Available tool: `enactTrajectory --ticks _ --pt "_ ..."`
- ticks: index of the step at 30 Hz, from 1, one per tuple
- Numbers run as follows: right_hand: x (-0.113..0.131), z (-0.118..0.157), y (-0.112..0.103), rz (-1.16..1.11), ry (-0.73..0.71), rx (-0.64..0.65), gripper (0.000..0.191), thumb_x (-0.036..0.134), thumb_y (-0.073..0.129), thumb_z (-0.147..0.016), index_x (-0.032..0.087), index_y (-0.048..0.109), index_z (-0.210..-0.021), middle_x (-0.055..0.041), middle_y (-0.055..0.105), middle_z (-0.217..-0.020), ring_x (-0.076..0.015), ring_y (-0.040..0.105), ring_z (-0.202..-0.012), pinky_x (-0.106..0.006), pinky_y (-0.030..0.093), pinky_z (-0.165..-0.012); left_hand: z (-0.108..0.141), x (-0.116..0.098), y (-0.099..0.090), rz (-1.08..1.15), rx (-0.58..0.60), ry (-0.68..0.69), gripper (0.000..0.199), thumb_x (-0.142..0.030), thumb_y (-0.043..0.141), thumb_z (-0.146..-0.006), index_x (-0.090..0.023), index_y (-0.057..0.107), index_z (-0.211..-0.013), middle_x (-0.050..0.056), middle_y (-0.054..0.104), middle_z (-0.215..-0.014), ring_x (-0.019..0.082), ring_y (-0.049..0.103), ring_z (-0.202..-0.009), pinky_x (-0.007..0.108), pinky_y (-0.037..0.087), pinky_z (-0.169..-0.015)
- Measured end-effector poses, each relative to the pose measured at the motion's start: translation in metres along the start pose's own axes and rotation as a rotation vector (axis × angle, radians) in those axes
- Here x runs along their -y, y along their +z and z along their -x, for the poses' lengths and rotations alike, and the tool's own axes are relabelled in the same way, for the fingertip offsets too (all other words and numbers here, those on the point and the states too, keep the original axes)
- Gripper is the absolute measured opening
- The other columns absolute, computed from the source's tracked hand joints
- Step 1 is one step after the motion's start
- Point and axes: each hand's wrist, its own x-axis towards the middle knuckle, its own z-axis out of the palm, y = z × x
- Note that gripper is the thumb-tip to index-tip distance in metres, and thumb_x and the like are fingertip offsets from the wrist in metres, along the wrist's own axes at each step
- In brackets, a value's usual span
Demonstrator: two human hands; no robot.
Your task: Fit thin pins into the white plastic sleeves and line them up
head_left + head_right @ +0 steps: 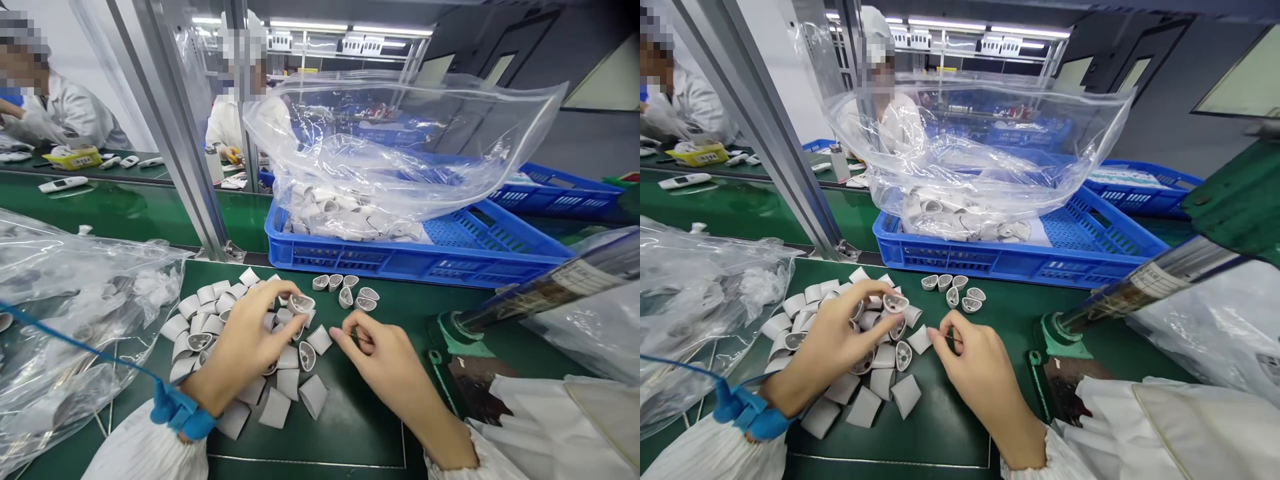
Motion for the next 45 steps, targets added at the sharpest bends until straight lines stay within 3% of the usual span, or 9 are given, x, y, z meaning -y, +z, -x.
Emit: enactTrajectory --ticks 4,9,16,20,24,31,36,41,45 --pt "0.001 -0.001 0.01 0.117 0.062 0.157 0.017 0.039 0.063 -0.09 0.023 0.066 -0.093 0.0055 0.04 -0.056 -0.0134 0.043 -0.051 -0.021 0.023 -0.05 -0.033 0.013 0.001 -0.091 0.082 -0.107 0.019 -0.018 0.069 -0.083 -0.021 0.06 -0.1 0.001 0.07 -0.096 0.022 0.068 -0.093 0.034 0.052 -0.083" --pt "0.007 0.002 0.014 0.13 0.049 0.187 0.031 0.032 0.067 -0.089 0.03 0.063 -0.12 0.0049 0.051 -0.064 -0.0157 0.052 -0.058 -0.021 0.029 -0.054 -0.063 0.031 0.018 -0.151 0.179 -0.112 0.039 -0.008 0.07 -0.075 -0.019 0.061 -0.111 0.004 0.072 -0.098 0.022 0.071 -0.088 0.032 0.054 -0.08" --pt "0.01 0.002 0.017 0.132 -0.007 0.163 0.033 0.025 0.066 -0.088 0.033 0.066 -0.12 0.0045 0.053 -0.063 -0.0156 0.053 -0.059 -0.021 0.029 -0.056 -0.068 0.027 0.032 -0.284 0.197 -0.126 0.041 -0.01 0.07 -0.075 -0.019 0.064 -0.114 0.009 0.074 -0.101 0.029 0.071 -0.095 0.037 0.054 -0.081" --pt "0.008 0.002 0.021 0.12 0.003 0.151 0.02 0.023 0.067 -0.086 0.024 0.067 -0.105 0.0051 0.049 -0.061 -0.0142 0.048 -0.056 -0.021 0.024 -0.052 -0.063 0.022 0.028 -0.322 0.183 -0.126 0.042 -0.011 0.069 -0.076 -0.018 0.063 -0.117 0.012 0.073 -0.109 0.033 0.068 -0.104 0.044 0.052 -0.089" --pt "0.004 0.001 0.022 0.083 0.005 0.111 0.015 0.022 0.068 -0.085 0.021 0.065 -0.1 0.007 0.041 -0.058 -0.0124 0.043 -0.053 -0.021 0.023 -0.051 -0.044 0.005 0.011 -0.287 0.191 -0.06 0.031 -0.016 0.059 -0.089 -0.021 0.062 -0.119 0.008 0.069 -0.117 0.028 0.063 -0.114 0.043 0.049 -0.098" --pt "0.005 0.002 0.018 -0.342 -0.104 -0.078 0.029 0.038 0.053 -0.094 0.017 0.059 -0.113 0.0087 0.027 -0.059 -0.0097 0.033 -0.05 -0.019 0.028 -0.049 -0.003 -0.031 0.001 0.11 0.204 -0.04 0.023 -0.034 0.06 -0.094 -0.028 0.064 -0.116 0.0 0.072 -0.111 0.021 0.069 -0.098 0.034 0.057 -0.088" --pt "0.008 0.005 0.015 -0.318 -0.11 -0.093 0.027 0.033 0.05 -0.097 0.019 0.057 -0.119 0.0065 0.037 -0.064 -0.0111 0.043 -0.055 -0.019 0.037 -0.054 0.004 -0.017 0.016 0.224 0.093 -0.002 0.018 -0.03 0.058 -0.096 -0.026 0.063 -0.113 0.001 0.07 -0.111 0.018 0.069 -0.095 0.03 0.059 -0.085" --pt "0.011 0.008 0.007 -0.298 -0.206 -0.159 0.028 0.028 0.034 -0.106 0.024 0.062 -0.109 -0.0028 0.062 -0.099 -0.0146 0.061 -0.093 -0.022 0.046 -0.083 0.007 0.001 0.015 0.038 -0.053 0.124 0.023 -0.018 0.057 -0.094 -0.025 0.058 -0.117 0.003 0.067 -0.115 0.019 0.065 -0.103 0.032 0.054 -0.092" --pt "0.012 0.01 0.005 -0.311 -0.252 -0.024 0.028 0.027 0.035 -0.107 0.022 0.059 -0.092 0.0001 0.064 -0.088 -0.0133 0.061 -0.08 -0.021 0.044 -0.074 0.012 0.002 0.015 0.037 -0.019 0.145 0.025 -0.012 0.06 -0.093 -0.025 0.058 -0.114 0.001 0.067 -0.112 0.017 0.064 -0.104 0.03 0.053 -0.093"
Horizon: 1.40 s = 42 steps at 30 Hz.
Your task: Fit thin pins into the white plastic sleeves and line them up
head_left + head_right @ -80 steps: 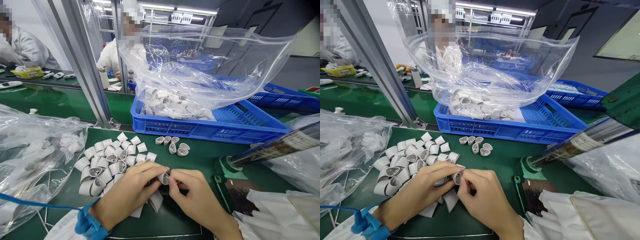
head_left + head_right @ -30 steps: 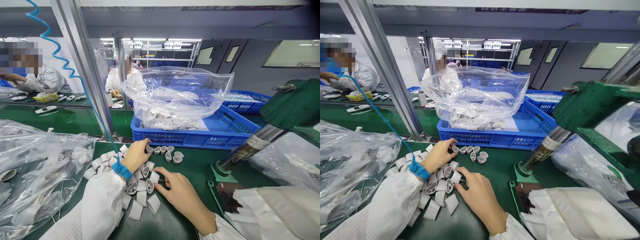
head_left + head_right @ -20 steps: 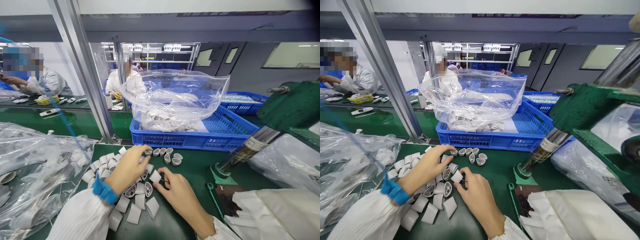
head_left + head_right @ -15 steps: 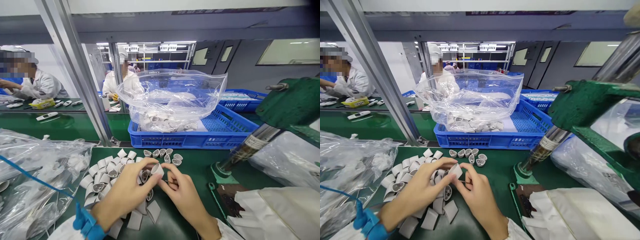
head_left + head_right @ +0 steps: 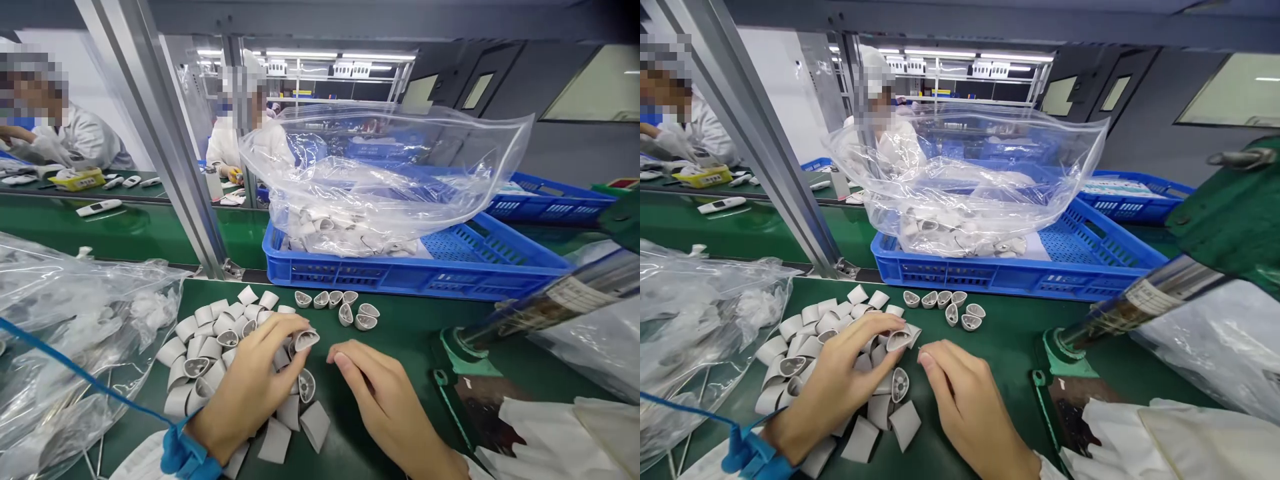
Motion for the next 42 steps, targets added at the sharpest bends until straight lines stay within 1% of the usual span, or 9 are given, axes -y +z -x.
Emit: enactTrajectory --ticks 4,8,12,24,29,32,35,39,42 --pt "-0.001 0.001 0.002 0.049 0.063 0.096 0.032 0.029 0.034 -0.107 0.021 0.053 -0.082 0.0022 0.06 -0.076 -0.0116 0.056 -0.068 -0.022 0.039 -0.065 0.005 -0.004 0.002 0.028 0.053 0.02 0.026 -0.01 0.059 -0.093 -0.025 0.059 -0.115 0.002 0.066 -0.114 0.017 0.063 -0.108 0.03 0.052 -0.096" --pt "-0.004 0.002 0.003 0.15 0.124 0.108 0.036 0.031 0.036 -0.105 0.019 0.045 -0.072 0.0041 0.048 -0.062 -0.0101 0.044 -0.054 -0.023 0.029 -0.053 0.006 -0.006 0.001 0.05 0.101 0.059 0.028 -0.011 0.058 -0.095 -0.025 0.059 -0.119 0.002 0.065 -0.116 0.017 0.062 -0.108 0.029 0.052 -0.094" --pt "-0.006 0.004 0.003 0.209 0.11 0.126 0.037 0.03 0.039 -0.103 0.019 0.04 -0.069 0.0045 0.045 -0.059 -0.0096 0.04 -0.053 -0.024 0.025 -0.051 0.006 -0.009 0.0 0.036 0.14 0.092 0.033 -0.007 0.056 -0.093 -0.025 0.058 -0.121 0.003 0.064 -0.117 0.018 0.06 -0.108 0.03 0.052 -0.094" --pt "-0.007 0.007 0.005 0.162 0.239 0.224 0.033 0.031 0.035 -0.103 0.021 0.05 -0.076 0.0039 0.051 -0.063 -0.0119 0.045 -0.056 -0.026 0.028 -0.055 0.006 -0.01 0.002 -0.14 0.257 0.183 0.028 -0.008 0.049 -0.097 -0.019 0.057 -0.121 0.007 0.064 -0.117 0.023 0.059 -0.104 0.039 0.054 -0.089" --pt "-0.008 0.009 0.005 0.124 0.263 0.29 0.032 0.031 0.032 -0.105 0.023 0.055 -0.083 0.0035 0.058 -0.071 -0.0127 0.049 -0.06 -0.026 0.031 -0.058 0.009 -0.011 0.004 -0.166 0.288 0.186 0.026 -0.007 0.048 -0.098 -0.016 0.057 -0.12 0.008 0.064 -0.114 0.023 0.06 -0.101 0.038 0.057 -0.087" --pt "-0.01 0.008 0.006 0.184 0.242 0.262 0.033 0.03 0.034 -0.103 0.022 0.051 -0.076 0.0037 0.056 -0.067 -0.0127 0.047 -0.056 -0.027 0.029 -0.055 0.011 -0.008 0.005 -0.157 0.304 0.187 0.026 -0.006 0.05 -0.097 -0.016 0.058 -0.119 0.008 0.064 -0.115 0.022 0.061 -0.103 0.037 0.057 -0.089" --pt "-0.013 0.007 0.007 0.295 0.194 0.176 0.036 0.031 0.039 -0.1 0.021 0.043 -0.066 0.0046 0.047 -0.057 -0.0116 0.04 -0.05 -0.027 0.024 -0.049 0.01 -0.007 0.004 -0.117 0.307 0.169 0.026 -0.007 0.052 -0.097 -0.017 0.058 -0.12 0.007 0.065 -0.115 0.022 0.062 -0.104 0.037 0.057 -0.09" --pt "-0.012 0.006 0.005 0.361 0.12 0.064 0.037 0.029 0.045 -0.098 0.02 0.034 -0.063 0.0066 0.037 -0.052 -0.0087 0.034 -0.044 -0.025 0.022 -0.044 0.007 -0.009 0.002 -0.019 0.291 0.082 0.026 -0.009 0.054 -0.097 -0.022 0.058 -0.119 0.004 0.066 -0.117 0.02 0.063 -0.105 0.033 0.055 -0.091" --pt "-0.007 0.004 0.0 0.339 0.079 -0.01 0.035 0.031 0.046 -0.101 0.021 0.043 -0.068 0.0077 0.033 -0.051 -0.0082 0.034 -0.042 -0.022 0.025 -0.042 0.004 -0.009 0.0 0.06 0.261 -0.027 0.026 -0.011 0.057 -0.096 -0.026 0.059 -0.116 -0.001 0.066 -0.118 0.017 0.064 -0.105 0.028 0.054 -0.091"
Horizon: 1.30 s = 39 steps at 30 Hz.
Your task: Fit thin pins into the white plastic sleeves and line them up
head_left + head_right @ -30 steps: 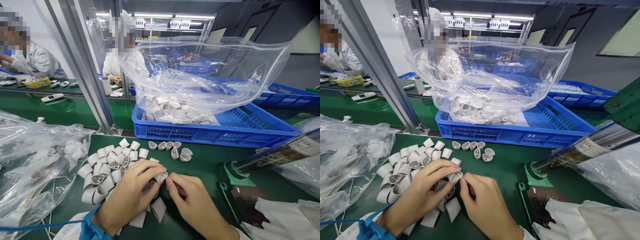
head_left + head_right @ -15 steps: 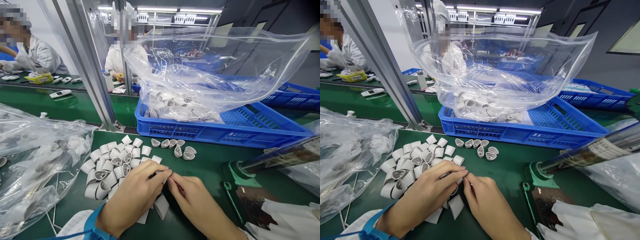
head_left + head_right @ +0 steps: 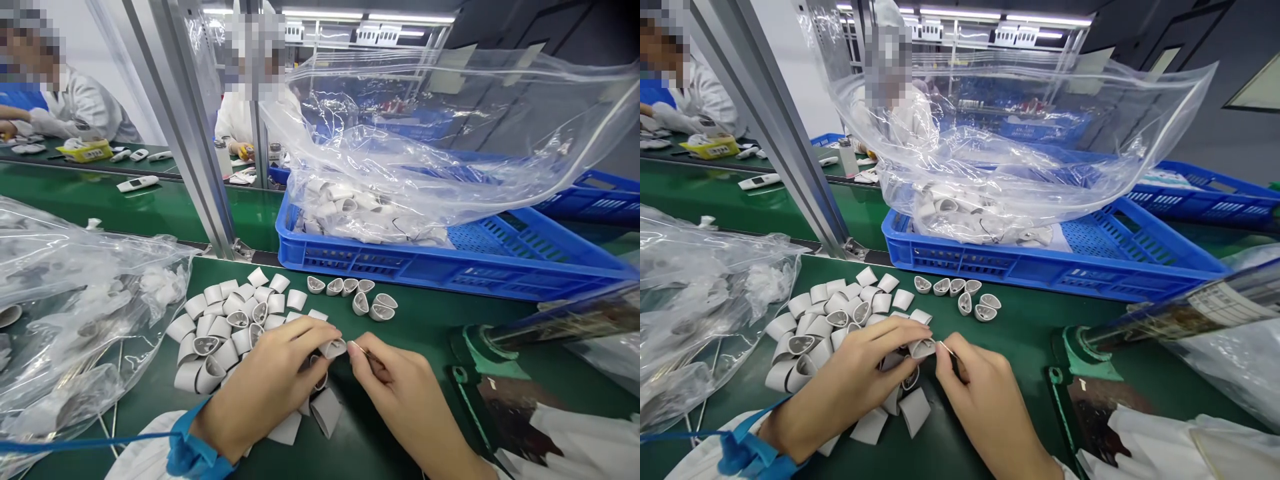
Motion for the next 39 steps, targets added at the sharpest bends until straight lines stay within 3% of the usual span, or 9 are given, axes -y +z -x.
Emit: enactTrajectory --ticks 3,6,9,13,16,19,24,33,39 --pt "0.001 -0.001 -0.005 -0.023 -0.088 0.015 0.017 0.032 0.05 -0.102 0.025 0.062 -0.093 0.0092 0.043 -0.053 -0.0081 0.04 -0.041 -0.019 0.031 -0.043 -0.001 0.001 0.0 0.013 -0.025 -0.054 0.023 -0.016 0.058 -0.096 -0.028 0.06 -0.116 -0.001 0.066 -0.117 0.017 0.064 -0.105 0.027 0.054 -0.089" --pt "-0.003 0.0 -0.003 -0.031 -0.173 0.041 0.017 0.026 0.049 -0.103 0.028 0.064 -0.111 0.0085 0.065 -0.072 -0.0072 0.055 -0.05 -0.017 0.041 -0.051 0.0 0.003 0.002 0.0 -0.022 -0.075 0.022 -0.02 0.057 -0.097 -0.027 0.059 -0.119 -0.001 0.069 -0.114 0.018 0.066 -0.104 0.03 0.054 -0.089" --pt "-0.008 0.0 0.001 -0.072 -0.204 0.019 0.021 0.022 0.047 -0.104 0.027 0.065 -0.112 0.0067 0.073 -0.095 -0.0076 0.068 -0.07 -0.015 0.048 -0.064 0.001 0.004 0.003 -0.005 -0.017 -0.076 0.024 -0.02 0.055 -0.098 -0.026 0.059 -0.121 -0.001 0.069 -0.115 0.019 0.066 -0.105 0.031 0.053 -0.091" --pt "-0.009 0.0 0.003 -0.029 -0.249 -0.028 0.022 0.024 0.046 -0.105 0.022 0.068 -0.105 0.003 0.074 -0.093 -0.0101 0.07 -0.071 -0.019 0.049 -0.062 0.001 0.004 0.004 0.012 -0.016 -0.058 0.027 -0.018 0.055 -0.097 -0.026 0.059 -0.122 -0.001 0.07 -0.115 0.019 0.067 -0.105 0.032 0.054 -0.092" --pt "-0.007 0.0 0.003 0.063 -0.276 -0.063 0.029 0.029 0.042 -0.107 0.02 0.068 -0.102 -0.0011 0.075 -0.091 -0.0127 0.071 -0.069 -0.021 0.047 -0.058 0.0 0.006 0.004 0.006 -0.014 -0.021 0.035 -0.014 0.055 -0.094 -0.025 0.056 -0.128 0.001 0.068 -0.119 0.02 0.065 -0.109 0.034 0.054 -0.094" --pt "-0.008 -0.004 0.003 0.169 -0.209 -0.112 0.04 0.039 0.035 -0.108 0.018 0.069 -0.101 -0.0041 0.074 -0.083 -0.0128 0.066 -0.057 -0.022 0.045 -0.054 0.0 0.011 0.004 -0.065 -0.056 0.009 0.044 -0.015 0.058 -0.093 -0.024 0.05 -0.135 0.005 0.063 -0.126 0.023 0.057 -0.12 0.042 0.049 -0.103" --pt "-0.018 -0.02 0.008 0.376 -0.049 -0.075 0.059 0.053 0.025 -0.107 0.019 0.071 -0.095 -0.0005 0.057 -0.053 -0.0131 0.051 -0.039 -0.023 0.033 -0.044 -0.001 0.019 0.006 -0.218 -0.057 -0.019 0.022 -0.016 0.054 -0.096 -0.022 0.064 -0.115 0.006 0.066 -0.118 0.027 0.057 -0.115 0.05 0.048 -0.1" --pt "-0.026 -0.046 0.02 0.43 0.051 -0.027 0.045 0.045 0.033 -0.105 0.021 0.071 -0.097 -0.001 0.056 -0.054 -0.017 0.053 -0.046 -0.024 0.029 -0.048 -0.002 0.017 0.003 -0.192 -0.038 -0.014 0.017 -0.012 0.054 -0.096 -0.02 0.067 -0.103 0.004 0.069 -0.104 0.024 0.061 -0.098 0.044 0.047 -0.091" --pt "-0.017 -0.04 0.009 0.259 0.065 -0.11 0.045 0.051 0.038 -0.102 0.018 0.055 -0.127 0.0062 0.042 -0.055 -0.0142 0.045 -0.044 -0.022 0.034 -0.046 -0.002 0.02 -0.001 -0.208 -0.033 -0.002 0.015 -0.017 0.061 -0.093 -0.021 0.066 -0.107 0.003 0.069 -0.1 0.024 0.062 -0.097 0.043 0.047 -0.091"
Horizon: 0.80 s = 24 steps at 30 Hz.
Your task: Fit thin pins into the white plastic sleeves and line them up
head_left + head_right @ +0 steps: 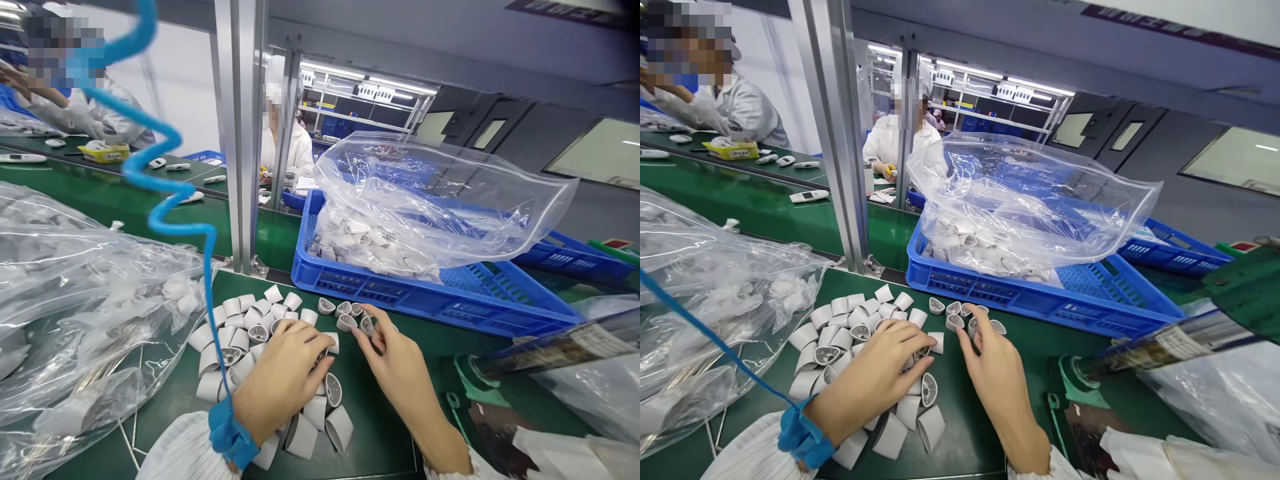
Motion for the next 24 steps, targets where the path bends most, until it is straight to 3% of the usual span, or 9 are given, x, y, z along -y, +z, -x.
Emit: enactTrajectory --ticks 6,9,14,18,24 --pt "0.005 0.016 -0.016 -0.266 0.066 -0.057 0.036 0.045 0.036 -0.103 0.019 0.059 -0.109 -0.0026 0.062 -0.08 -0.0156 0.061 -0.068 -0.024 0.048 -0.065 0.001 0.008 -0.003 0.018 0.0 0.029 0.017 -0.026 0.067 -0.091 -0.022 0.067 -0.108 0.003 0.07 -0.1 0.024 0.062 -0.1 0.043 0.047 -0.094" --pt "0.0 0.021 -0.016 -0.317 0.051 -0.014 0.037 0.042 0.033 -0.105 0.02 0.063 -0.1 -0.0017 0.063 -0.081 -0.0153 0.063 -0.073 -0.023 0.049 -0.072 0.001 0.008 -0.003 0.06 -0.032 0.018 0.018 -0.023 0.065 -0.092 -0.023 0.066 -0.111 0.002 0.07 -0.101 0.023 0.063 -0.1 0.042 0.049 -0.095" --pt "0.0 0.025 0.0 -0.37 -0.057 0.171 0.033 0.034 0.036 -0.106 0.023 0.064 -0.119 -0.004 0.065 -0.107 -0.0158 0.064 -0.098 -0.025 0.049 -0.089 -0.002 0.001 -0.007 0.243 -0.194 -0.01 0.02 -0.02 0.056 -0.097 -0.024 0.062 -0.115 0.002 0.068 -0.115 0.018 0.065 -0.106 0.033 0.054 -0.094" --pt "0.009 0.027 0.007 -0.273 -0.034 0.287 0.036 0.03 0.034 -0.107 0.03 0.058 -0.132 -0.0034 0.059 -0.124 -0.0153 0.066 -0.095 -0.026 0.052 -0.084 -0.003 0.0 -0.008 0.248 -0.247 0.01 0.024 -0.013 0.051 -0.096 -0.024 0.063 -0.113 0.004 0.067 -0.115 0.017 0.066 -0.102 0.032 0.057 -0.089" --pt "0.014 0.029 0.0 -0.336 -0.096 0.403 0.035 0.027 0.035 -0.107 0.033 0.061 -0.129 -0.0017 0.062 -0.108 -0.0141 0.064 -0.089 -0.025 0.051 -0.082 -0.003 0.004 -0.004 0.205 -0.219 0.023 0.026 -0.011 0.051 -0.093 -0.024 0.067 -0.109 0.005 0.066 -0.121 0.02 0.065 -0.11 0.035 0.057 -0.093"
